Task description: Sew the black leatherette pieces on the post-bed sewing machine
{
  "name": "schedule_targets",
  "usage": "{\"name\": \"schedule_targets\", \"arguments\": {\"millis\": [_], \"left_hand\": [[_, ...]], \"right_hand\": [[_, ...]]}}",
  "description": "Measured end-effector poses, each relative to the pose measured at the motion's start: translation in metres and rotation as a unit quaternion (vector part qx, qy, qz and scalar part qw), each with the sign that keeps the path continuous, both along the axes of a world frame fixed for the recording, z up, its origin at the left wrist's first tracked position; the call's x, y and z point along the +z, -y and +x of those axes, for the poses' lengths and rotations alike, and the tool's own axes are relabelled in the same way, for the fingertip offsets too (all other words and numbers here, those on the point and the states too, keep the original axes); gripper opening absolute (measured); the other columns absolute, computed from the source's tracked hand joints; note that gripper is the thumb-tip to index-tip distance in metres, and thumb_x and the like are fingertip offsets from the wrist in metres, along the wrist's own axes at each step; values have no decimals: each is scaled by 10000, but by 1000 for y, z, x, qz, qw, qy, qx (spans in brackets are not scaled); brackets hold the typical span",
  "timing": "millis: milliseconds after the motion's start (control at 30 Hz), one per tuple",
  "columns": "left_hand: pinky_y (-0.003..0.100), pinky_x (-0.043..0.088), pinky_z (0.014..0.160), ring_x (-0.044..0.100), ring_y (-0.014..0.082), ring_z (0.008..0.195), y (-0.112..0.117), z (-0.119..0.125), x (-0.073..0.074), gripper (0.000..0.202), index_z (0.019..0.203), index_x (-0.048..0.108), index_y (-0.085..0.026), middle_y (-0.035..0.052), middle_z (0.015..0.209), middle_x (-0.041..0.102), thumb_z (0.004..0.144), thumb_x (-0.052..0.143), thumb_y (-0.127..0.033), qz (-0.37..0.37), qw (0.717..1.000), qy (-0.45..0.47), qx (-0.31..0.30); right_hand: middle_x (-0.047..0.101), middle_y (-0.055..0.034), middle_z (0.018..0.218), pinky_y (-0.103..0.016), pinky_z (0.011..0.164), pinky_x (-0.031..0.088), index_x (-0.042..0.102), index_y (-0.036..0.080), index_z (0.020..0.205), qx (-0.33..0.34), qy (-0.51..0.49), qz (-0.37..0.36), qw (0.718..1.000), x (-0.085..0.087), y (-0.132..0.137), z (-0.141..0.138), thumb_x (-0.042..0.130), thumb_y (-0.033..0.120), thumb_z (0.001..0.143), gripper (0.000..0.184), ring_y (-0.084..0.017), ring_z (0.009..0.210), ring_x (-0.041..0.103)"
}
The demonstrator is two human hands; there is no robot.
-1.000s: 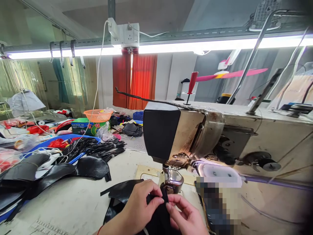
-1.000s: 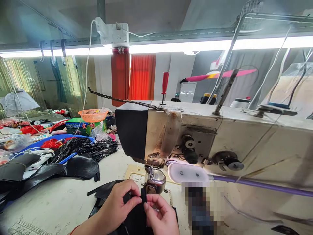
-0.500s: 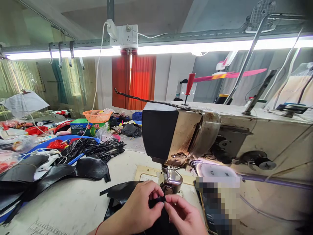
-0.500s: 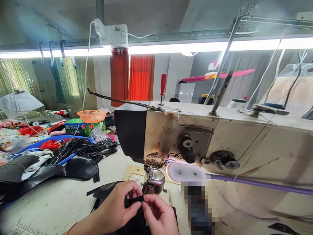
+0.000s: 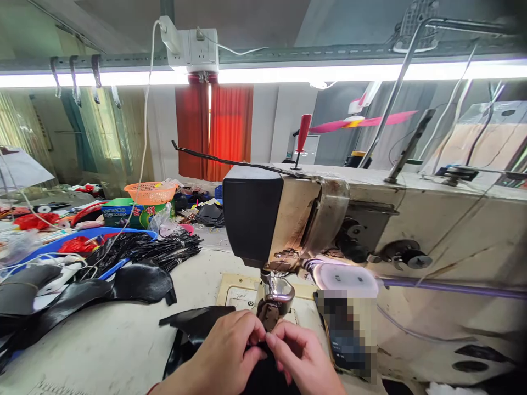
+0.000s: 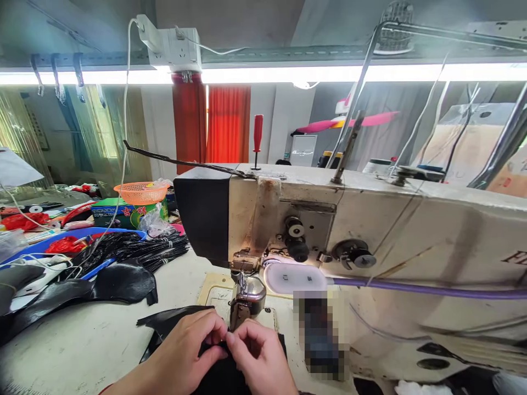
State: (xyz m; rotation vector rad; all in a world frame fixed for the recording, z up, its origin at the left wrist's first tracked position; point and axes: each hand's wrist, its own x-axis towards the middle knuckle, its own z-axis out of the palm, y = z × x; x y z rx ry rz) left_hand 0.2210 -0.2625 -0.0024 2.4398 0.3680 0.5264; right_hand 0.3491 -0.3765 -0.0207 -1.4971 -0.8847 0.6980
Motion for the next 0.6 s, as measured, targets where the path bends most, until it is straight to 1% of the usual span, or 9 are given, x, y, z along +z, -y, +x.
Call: {"name": "schedule_targets", "arguments": {"millis": [133, 233, 300, 367, 433, 500, 600], "left_hand": [[228, 392, 606, 554, 131, 666, 1, -1, -4, 176, 774, 581, -196, -20, 751, 627, 699, 642, -49, 13, 1000, 12, 9], [230, 403, 594, 564, 137, 656, 0, 0, -10, 124, 753, 598, -198, -1, 730, 628, 744, 620, -77, 52, 995, 84, 0], [233, 412, 593, 560, 139, 658, 0, 2, -15, 133, 754, 597, -189, 21, 723, 621, 786, 561, -65, 98, 983, 156, -17], [237, 416, 594, 539, 140, 651, 1, 3, -19, 184, 763, 594, -180, 34, 703, 602, 816, 496, -34, 152, 963, 222, -33], [243, 421, 599, 515, 143, 646, 3, 5, -22, 216, 782, 594, -175, 40, 689, 587, 835, 466, -9, 191, 944, 268, -34], [251, 435, 616, 507, 149, 655, 5, 6, -24, 203, 835, 600, -171, 45, 697, 590, 850, 481, -8, 208, 933, 293, -29], [258, 460, 633, 517, 158, 673, 6, 7, -27, 187, 944, 606, -164, 53, 727, 606, 862, 514, -24, 218, 927, 304, -22]], "right_hand": [[467, 43, 457, -197, 381, 278, 563, 178, 564, -5, -20, -9, 1000, -8, -1, -2, 657, 684, 707, 534, -68, 394, 374], [449, 47, 414, -199, 388, 297, 500, 190, 526, -17, -59, 0, 998, -10, -4, -4, 642, 725, 690, 577, -63, 383, 352], [442, 51, 389, -201, 389, 294, 470, 198, 517, -27, -82, 10, 996, -10, -6, -5, 650, 729, 681, 584, -59, 371, 344], [444, 54, 386, -196, 385, 290, 464, 197, 521, -36, -96, 20, 994, -10, -7, -6, 660, 723, 678, 583, -55, 367, 344], [443, 59, 388, -184, 380, 281, 470, 190, 530, -38, -106, 24, 993, -11, -8, -6, 673, 710, 679, 578, -47, 363, 340], [440, 66, 389, -171, 371, 263, 479, 182, 541, -34, -116, 24, 992, -12, -8, -6, 690, 694, 679, 571, -35, 353, 327], [421, 78, 389, -154, 350, 235, 491, 173, 551, -30, -140, 24, 989, -16, -9, -5, 704, 693, 670, 574, -20, 340, 306]]}}
